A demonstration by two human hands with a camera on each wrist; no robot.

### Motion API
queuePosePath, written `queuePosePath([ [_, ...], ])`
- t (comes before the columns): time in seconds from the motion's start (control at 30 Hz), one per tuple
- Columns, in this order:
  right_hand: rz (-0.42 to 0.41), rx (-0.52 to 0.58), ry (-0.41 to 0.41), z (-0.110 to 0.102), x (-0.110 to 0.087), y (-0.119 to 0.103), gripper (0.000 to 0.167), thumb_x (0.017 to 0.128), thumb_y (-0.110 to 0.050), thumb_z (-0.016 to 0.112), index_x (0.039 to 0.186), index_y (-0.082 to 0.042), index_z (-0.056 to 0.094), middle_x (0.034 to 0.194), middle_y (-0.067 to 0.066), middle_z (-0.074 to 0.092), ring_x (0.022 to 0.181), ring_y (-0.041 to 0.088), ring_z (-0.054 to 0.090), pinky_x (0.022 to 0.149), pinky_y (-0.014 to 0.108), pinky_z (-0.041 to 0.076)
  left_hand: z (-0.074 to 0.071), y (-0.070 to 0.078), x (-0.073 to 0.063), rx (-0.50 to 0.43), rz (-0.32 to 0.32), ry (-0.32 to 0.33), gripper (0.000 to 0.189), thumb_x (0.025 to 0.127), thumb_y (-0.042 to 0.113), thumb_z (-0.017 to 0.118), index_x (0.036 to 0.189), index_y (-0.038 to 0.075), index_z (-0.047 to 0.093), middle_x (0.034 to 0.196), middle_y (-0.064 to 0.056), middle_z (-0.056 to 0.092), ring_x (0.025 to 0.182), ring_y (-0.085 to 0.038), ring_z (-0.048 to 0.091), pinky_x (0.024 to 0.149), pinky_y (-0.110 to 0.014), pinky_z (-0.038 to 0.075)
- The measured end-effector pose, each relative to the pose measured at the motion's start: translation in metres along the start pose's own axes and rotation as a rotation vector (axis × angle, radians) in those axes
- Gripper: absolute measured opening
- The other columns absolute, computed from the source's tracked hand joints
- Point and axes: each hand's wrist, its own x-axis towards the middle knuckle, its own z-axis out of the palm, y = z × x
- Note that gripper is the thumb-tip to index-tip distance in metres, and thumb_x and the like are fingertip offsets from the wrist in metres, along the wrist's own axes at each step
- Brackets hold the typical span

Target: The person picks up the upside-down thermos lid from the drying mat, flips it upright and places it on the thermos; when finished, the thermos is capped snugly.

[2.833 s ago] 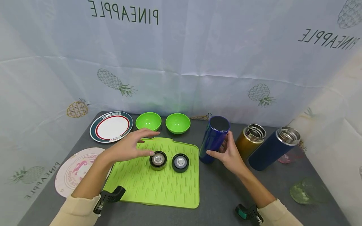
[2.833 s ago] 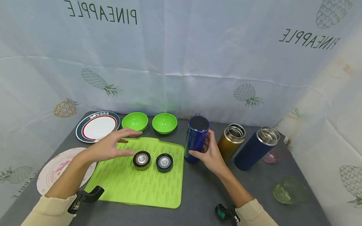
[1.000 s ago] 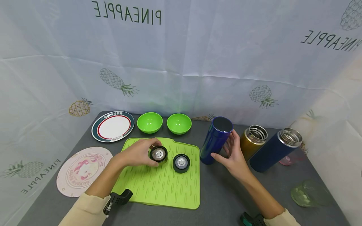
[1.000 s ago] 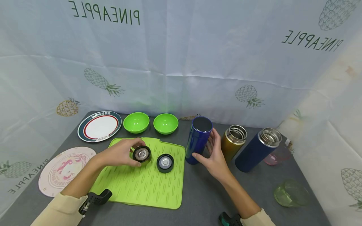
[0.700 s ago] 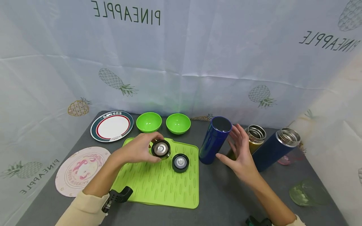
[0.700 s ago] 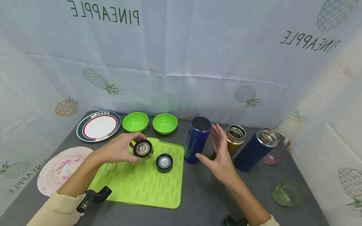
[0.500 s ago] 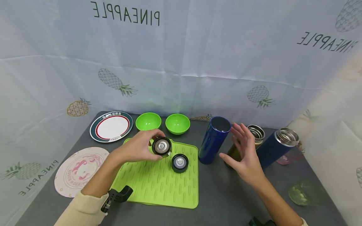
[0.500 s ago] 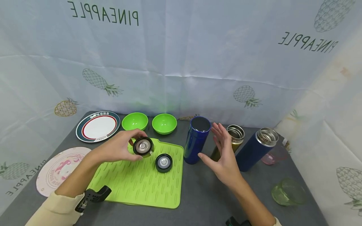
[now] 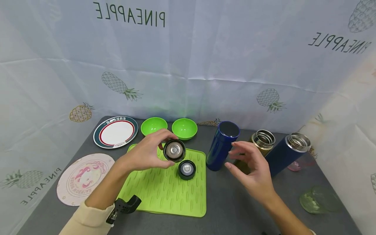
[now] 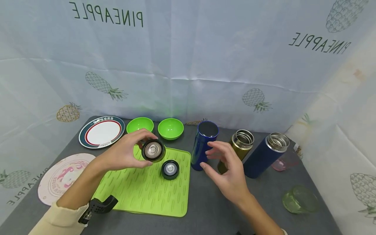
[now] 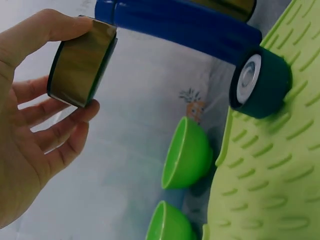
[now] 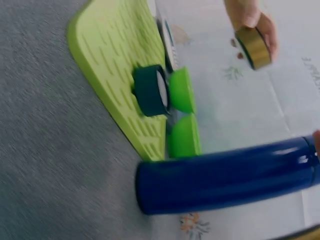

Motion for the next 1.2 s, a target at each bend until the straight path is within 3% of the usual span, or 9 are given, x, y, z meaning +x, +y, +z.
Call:
queuePosePath([
  [0.13, 0.067, 0.009, -0.098, 0.013, -0.009, 0.006, 0.059, 0.075, 0.022, 0.074, 0.130, 0.008, 0.058, 0.125, 0.003, 0.063, 0.099, 0.012, 0.071, 0.083, 0.021, 0.060, 0.009, 0.004, 0.002, -0.018, 0.034, -0.002, 0.062, 0.071, 0.023, 0.089, 0.127, 0.015, 0.064, 0.117, 0.006, 0.064, 0.107, -0.010, 0.062, 0.091, -0.035, 0.054],
  [0.33, 0.227, 0.035, -0.229, 0.033, -0.016, 0.016, 0.050, 0.086, 0.008, 0.074, 0.133, -0.002, 0.058, 0.128, 0.008, 0.061, 0.100, 0.020, 0.074, 0.084, 0.028, 0.062, 0.025, 0.007, 0.006, -0.066, 0.064, -0.026, 0.064, 0.073, 0.026, 0.088, 0.131, 0.015, 0.064, 0.124, 0.005, 0.065, 0.110, -0.009, 0.062, 0.092, -0.040, 0.055],
  [0.43, 0.273, 0.071, -0.261, 0.041, -0.017, 0.020, 0.048, 0.091, 0.004, 0.072, 0.136, -0.005, 0.057, 0.130, 0.013, 0.059, 0.101, 0.022, 0.075, 0.085, 0.030, 0.062, 0.033, 0.007, 0.007, -0.073, 0.068, -0.029, 0.065, 0.074, 0.028, 0.088, 0.133, 0.016, 0.064, 0.125, 0.006, 0.065, 0.110, -0.009, 0.063, 0.092, -0.039, 0.055],
  [0.63, 0.350, 0.145, -0.266, 0.048, -0.017, 0.024, 0.047, 0.094, 0.002, 0.068, 0.139, -0.006, 0.055, 0.137, 0.018, 0.055, 0.106, 0.013, 0.075, 0.088, 0.032, 0.062, 0.042, 0.005, 0.008, -0.079, 0.065, -0.036, 0.065, 0.076, 0.031, 0.088, 0.134, 0.015, 0.065, 0.126, 0.006, 0.066, 0.110, -0.009, 0.064, 0.092, -0.036, 0.056],
  [0.87, 0.332, 0.174, -0.256, 0.051, -0.016, 0.029, 0.041, 0.095, 0.004, 0.065, 0.135, -0.004, 0.058, 0.137, 0.018, 0.054, 0.108, 0.013, 0.073, 0.092, 0.031, 0.061, 0.047, 0.005, 0.012, -0.107, 0.045, -0.032, 0.064, 0.077, 0.029, 0.087, 0.135, 0.014, 0.064, 0.125, 0.005, 0.066, 0.111, -0.011, 0.065, 0.095, -0.044, 0.056],
  [1.07, 0.321, 0.158, -0.252, 0.055, -0.014, 0.036, 0.030, 0.097, 0.003, 0.063, 0.126, -0.004, 0.066, 0.135, 0.018, 0.057, 0.110, 0.016, 0.071, 0.094, 0.028, 0.060, 0.050, 0.006, 0.013, -0.129, 0.047, -0.022, 0.065, 0.076, 0.028, 0.089, 0.134, 0.014, 0.064, 0.124, 0.005, 0.066, 0.110, -0.010, 0.065, 0.093, -0.042, 0.057],
  [1.2, 0.329, 0.180, -0.247, 0.056, -0.016, 0.038, 0.029, 0.097, 0.004, 0.063, 0.125, -0.001, 0.066, 0.134, 0.019, 0.056, 0.111, 0.013, 0.069, 0.095, 0.026, 0.059, 0.053, 0.006, 0.013, -0.145, 0.012, -0.019, 0.065, 0.076, 0.028, 0.089, 0.134, 0.018, 0.062, 0.123, 0.007, 0.066, 0.109, -0.010, 0.062, 0.089, -0.038, 0.057],
])
